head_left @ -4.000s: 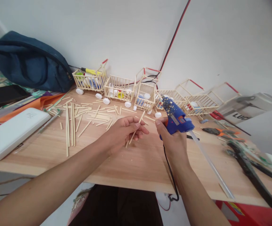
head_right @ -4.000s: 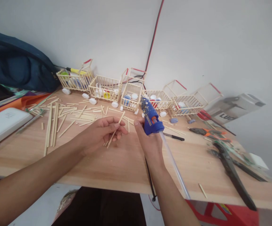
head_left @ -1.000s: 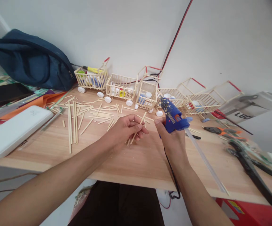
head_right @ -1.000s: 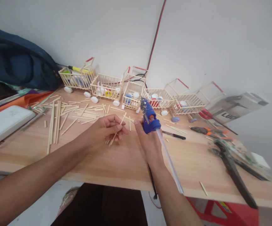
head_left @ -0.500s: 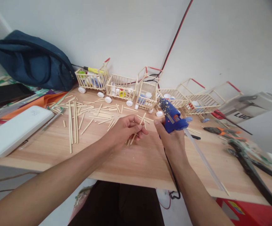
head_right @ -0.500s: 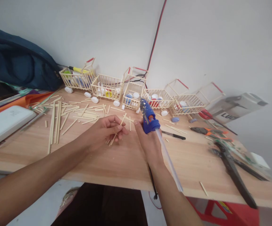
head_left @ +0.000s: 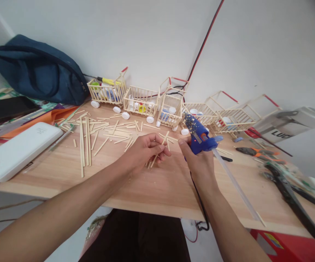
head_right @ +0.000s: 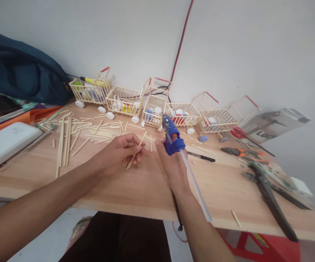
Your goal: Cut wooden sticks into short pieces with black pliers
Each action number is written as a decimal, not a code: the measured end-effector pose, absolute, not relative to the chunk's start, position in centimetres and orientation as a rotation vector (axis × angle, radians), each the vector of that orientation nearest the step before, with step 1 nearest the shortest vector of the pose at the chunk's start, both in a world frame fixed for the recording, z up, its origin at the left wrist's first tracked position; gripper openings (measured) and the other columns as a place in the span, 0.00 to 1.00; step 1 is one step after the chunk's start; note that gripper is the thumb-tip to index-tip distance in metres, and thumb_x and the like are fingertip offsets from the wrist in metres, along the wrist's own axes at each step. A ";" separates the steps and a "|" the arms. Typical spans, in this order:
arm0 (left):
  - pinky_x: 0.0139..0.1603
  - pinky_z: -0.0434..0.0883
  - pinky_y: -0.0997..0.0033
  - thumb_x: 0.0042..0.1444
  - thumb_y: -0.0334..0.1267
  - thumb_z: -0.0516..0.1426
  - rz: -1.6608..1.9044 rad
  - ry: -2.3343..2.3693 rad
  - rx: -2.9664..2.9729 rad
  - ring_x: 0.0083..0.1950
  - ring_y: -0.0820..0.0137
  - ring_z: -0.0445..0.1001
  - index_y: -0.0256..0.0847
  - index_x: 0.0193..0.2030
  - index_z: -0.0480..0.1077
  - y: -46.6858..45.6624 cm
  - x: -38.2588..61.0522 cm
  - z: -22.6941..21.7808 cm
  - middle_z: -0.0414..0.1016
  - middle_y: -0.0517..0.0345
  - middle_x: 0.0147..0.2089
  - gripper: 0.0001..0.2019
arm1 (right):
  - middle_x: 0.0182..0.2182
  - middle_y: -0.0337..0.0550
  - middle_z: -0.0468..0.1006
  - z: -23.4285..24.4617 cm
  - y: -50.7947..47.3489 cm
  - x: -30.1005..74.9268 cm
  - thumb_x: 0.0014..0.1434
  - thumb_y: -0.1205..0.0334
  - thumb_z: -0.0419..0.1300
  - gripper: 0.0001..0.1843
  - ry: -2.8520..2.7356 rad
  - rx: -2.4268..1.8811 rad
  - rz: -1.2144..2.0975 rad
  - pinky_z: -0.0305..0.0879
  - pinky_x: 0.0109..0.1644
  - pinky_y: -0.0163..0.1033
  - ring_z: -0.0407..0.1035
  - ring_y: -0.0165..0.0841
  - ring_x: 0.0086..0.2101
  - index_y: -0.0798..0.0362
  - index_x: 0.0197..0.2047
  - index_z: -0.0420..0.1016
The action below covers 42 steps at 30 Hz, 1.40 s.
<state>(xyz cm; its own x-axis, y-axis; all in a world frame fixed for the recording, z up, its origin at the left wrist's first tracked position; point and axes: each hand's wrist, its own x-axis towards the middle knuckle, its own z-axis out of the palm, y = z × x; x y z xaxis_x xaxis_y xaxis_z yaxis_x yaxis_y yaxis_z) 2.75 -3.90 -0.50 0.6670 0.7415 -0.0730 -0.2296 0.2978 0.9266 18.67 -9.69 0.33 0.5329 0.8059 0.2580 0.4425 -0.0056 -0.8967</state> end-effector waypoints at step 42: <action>0.25 0.68 0.79 0.55 0.30 0.58 0.693 0.572 1.072 0.24 0.77 0.70 0.34 0.34 0.65 -4.0 2.9 -0.5 0.76 0.53 0.30 0.04 | 0.20 0.33 0.65 0.4 -9.8 18.4 0.51 0.50 0.61 0.13 -1.061 -1.730 0.392 0.59 0.27 0.37 0.59 0.27 0.21 0.51 0.26 0.68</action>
